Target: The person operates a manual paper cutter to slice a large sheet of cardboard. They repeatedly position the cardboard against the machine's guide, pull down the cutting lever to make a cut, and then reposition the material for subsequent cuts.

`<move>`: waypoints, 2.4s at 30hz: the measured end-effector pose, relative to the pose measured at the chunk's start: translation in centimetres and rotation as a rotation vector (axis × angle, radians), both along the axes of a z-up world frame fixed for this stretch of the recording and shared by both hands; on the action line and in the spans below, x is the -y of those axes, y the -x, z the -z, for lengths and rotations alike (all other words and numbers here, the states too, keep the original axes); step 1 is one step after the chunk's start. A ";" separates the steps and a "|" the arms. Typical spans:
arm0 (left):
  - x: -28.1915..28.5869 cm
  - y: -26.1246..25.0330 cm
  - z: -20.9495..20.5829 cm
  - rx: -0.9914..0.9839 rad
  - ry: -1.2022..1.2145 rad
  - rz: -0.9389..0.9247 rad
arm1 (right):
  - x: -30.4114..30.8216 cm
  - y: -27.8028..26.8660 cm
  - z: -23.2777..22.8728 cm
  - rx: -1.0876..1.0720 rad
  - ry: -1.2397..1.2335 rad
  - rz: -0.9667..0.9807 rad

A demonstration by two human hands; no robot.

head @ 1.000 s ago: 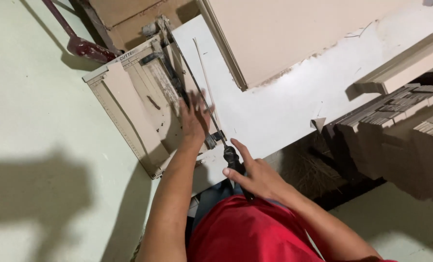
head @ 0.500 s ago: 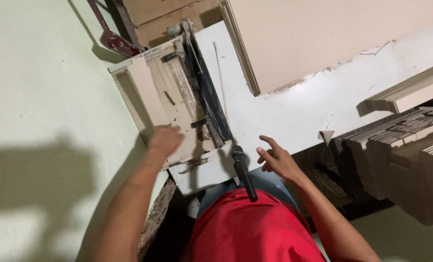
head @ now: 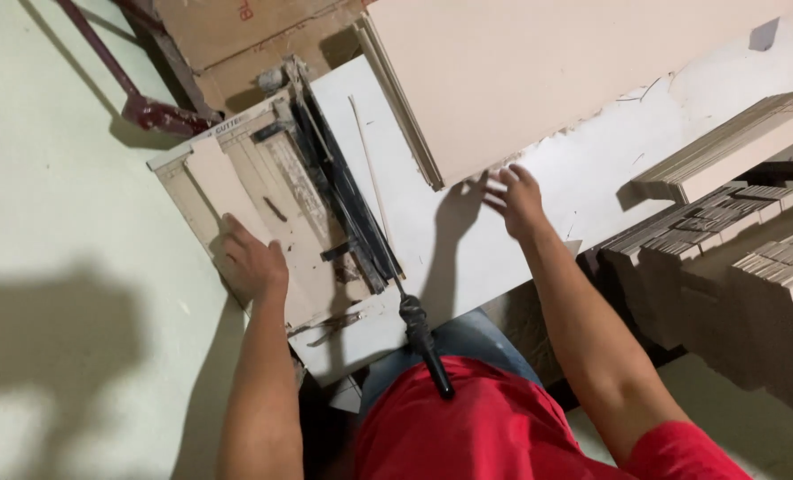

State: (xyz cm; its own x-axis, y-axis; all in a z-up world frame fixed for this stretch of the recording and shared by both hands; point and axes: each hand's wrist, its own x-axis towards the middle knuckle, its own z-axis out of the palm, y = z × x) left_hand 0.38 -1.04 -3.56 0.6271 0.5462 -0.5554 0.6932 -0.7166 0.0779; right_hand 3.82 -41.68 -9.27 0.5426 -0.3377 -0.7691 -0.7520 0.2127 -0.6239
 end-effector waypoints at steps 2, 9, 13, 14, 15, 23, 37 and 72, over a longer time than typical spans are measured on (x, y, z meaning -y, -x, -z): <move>2.1 -1.6 -3.4 -0.078 -0.159 0.161 | 0.9 -2.4 2.7 0.070 -0.087 0.163; 16.1 -8.3 -4.0 0.656 0.314 0.305 | 1.1 -4.4 3.5 0.042 -0.150 0.261; 23.0 -9.3 8.9 0.350 0.609 0.240 | -0.3 -4.7 1.1 0.085 -0.213 0.305; 25.4 -10.0 14.1 0.178 0.563 0.197 | -0.3 -4.9 0.5 0.079 -0.248 0.308; 25.8 -9.6 14.4 0.180 0.566 0.200 | -0.8 -4.8 -0.9 0.082 -0.245 0.310; 26.7 -10.7 11.5 0.167 0.550 -0.114 | -2.2 -6.1 -8.2 0.001 -0.300 0.084; 16.9 -5.2 -7.8 0.248 0.923 0.194 | 7.1 1.4 0.4 0.097 -0.279 0.178; 9.9 -1.9 4.5 -0.171 0.110 0.574 | -6.3 8.3 1.6 -0.206 -0.082 -0.438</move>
